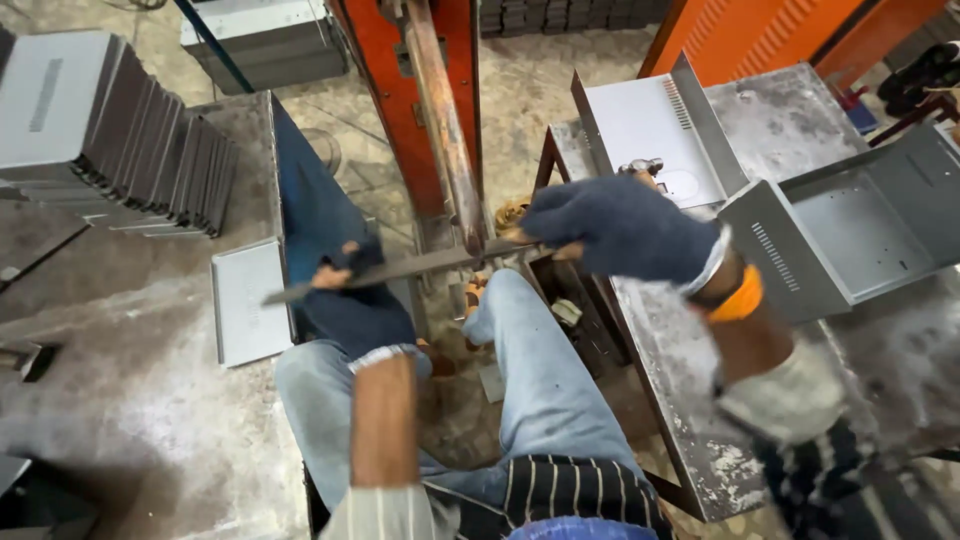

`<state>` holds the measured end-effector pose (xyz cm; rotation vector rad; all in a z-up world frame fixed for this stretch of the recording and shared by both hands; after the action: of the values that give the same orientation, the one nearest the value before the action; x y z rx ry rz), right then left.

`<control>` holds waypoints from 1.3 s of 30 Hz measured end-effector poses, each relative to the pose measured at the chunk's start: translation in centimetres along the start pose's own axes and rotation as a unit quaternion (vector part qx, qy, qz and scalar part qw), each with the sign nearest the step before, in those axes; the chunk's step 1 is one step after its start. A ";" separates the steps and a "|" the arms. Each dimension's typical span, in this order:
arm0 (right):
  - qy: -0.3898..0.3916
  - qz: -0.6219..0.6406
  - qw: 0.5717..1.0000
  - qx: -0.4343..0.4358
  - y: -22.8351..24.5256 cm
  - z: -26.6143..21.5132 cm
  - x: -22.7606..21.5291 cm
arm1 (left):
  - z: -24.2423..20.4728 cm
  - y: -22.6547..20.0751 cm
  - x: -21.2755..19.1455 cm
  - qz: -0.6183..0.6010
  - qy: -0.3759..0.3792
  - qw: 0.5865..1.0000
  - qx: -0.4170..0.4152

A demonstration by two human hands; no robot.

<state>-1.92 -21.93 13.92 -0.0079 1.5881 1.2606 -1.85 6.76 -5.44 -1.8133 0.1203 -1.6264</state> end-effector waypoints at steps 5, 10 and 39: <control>0.034 0.001 0.992 0.126 -1.9 -0.9 -6.9 | -6.2 3.5 5.9 0.044 -0.046 0.995 -0.074; -0.026 -0.014 0.993 0.110 1.1 -0.6 -4.1 | -4.1 3.0 2.4 -0.059 -0.030 0.995 -0.075; -0.289 0.580 0.721 0.245 4.4 -6.5 16.9 | -0.6 5.8 10.4 0.259 0.232 0.912 -0.217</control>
<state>-16.40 -15.13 4.30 1.7952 1.2345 1.4180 1.90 -3.03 0.22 -1.4606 1.1563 -1.6717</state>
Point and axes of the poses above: each hand's wrist, its own z-axis towards the middle knuckle, its own x-axis out of the palm, y = z × x, the point moved 3 cm from there along z, towards the middle knuckle, and after that the axes turned 15 degrees about z, right-handed, at the moved point
